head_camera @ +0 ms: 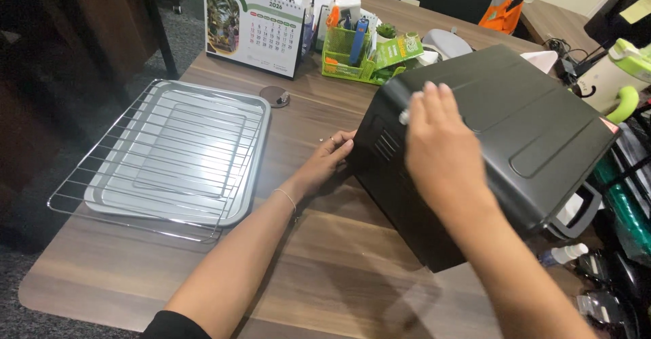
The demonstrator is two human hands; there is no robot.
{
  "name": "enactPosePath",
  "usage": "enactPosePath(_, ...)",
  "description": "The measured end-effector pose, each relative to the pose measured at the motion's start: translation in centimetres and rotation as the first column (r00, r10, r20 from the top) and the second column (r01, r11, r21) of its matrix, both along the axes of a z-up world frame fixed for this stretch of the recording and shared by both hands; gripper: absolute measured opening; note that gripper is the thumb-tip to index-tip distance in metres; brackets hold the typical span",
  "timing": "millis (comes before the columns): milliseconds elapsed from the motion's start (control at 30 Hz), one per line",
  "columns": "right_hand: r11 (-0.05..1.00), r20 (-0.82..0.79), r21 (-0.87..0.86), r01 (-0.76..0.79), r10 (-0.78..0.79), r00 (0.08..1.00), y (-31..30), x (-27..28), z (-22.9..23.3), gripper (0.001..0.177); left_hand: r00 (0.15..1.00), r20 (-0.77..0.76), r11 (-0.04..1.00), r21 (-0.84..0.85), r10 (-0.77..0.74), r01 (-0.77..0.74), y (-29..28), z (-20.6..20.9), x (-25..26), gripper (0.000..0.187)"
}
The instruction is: Cleaning the exterior of a black toaster oven with a wipe and cleaning spray.
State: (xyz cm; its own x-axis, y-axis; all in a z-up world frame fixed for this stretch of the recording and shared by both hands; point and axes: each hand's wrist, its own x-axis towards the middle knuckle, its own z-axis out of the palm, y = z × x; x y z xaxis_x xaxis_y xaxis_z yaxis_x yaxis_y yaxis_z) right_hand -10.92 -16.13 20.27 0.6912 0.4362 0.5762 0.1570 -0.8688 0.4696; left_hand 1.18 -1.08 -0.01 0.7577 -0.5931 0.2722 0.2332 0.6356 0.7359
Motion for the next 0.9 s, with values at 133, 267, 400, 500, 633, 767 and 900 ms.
enactPosePath(133,0.996,0.056,-0.066,0.056,-0.052,0.997,3.2,3.7,-1.2,0.045,0.987,0.141,0.990,0.107,0.073,-0.088,0.7,1.2,-0.1,0.031)
enactPosePath(267,0.975,0.162,-0.182,0.126,-0.097,0.982,3.7,4.4,-2.2,0.048,0.997,0.064,0.990,0.131,0.039,-0.047,0.9,1.4,0.0,0.039)
enactPosePath(400,0.970,0.172,-0.237,0.056,-0.015,0.985,3.3,4.3,-2.4,0.049,0.999,0.027,0.999,0.037,-0.020,0.019,0.8,0.9,0.2,0.038)
enactPosePath(500,0.934,0.208,-0.342,0.099,-0.028,0.978,3.8,3.8,-3.2,0.049,0.998,0.033,0.989,-0.130,-0.062,0.065,-0.4,-2.7,2.0,0.035)
enactPosePath(633,0.866,0.171,-0.486,0.121,-0.041,0.984,4.6,2.3,-6.2,0.050,0.995,0.045,0.991,-0.093,-0.089,0.093,0.4,0.5,0.1,0.045)
enactPosePath(767,0.816,0.071,-0.576,0.042,-0.001,0.997,4.5,2.1,-7.2,0.053,0.996,-0.083,0.999,-0.040,-0.016,0.013,-0.1,-1.9,2.1,0.049)
enactPosePath(900,0.857,0.136,-0.511,0.075,-0.005,0.991,4.3,2.3,-3.2,0.047,0.997,-0.059,0.999,0.010,-0.041,0.042,0.9,1.4,-0.1,0.055)
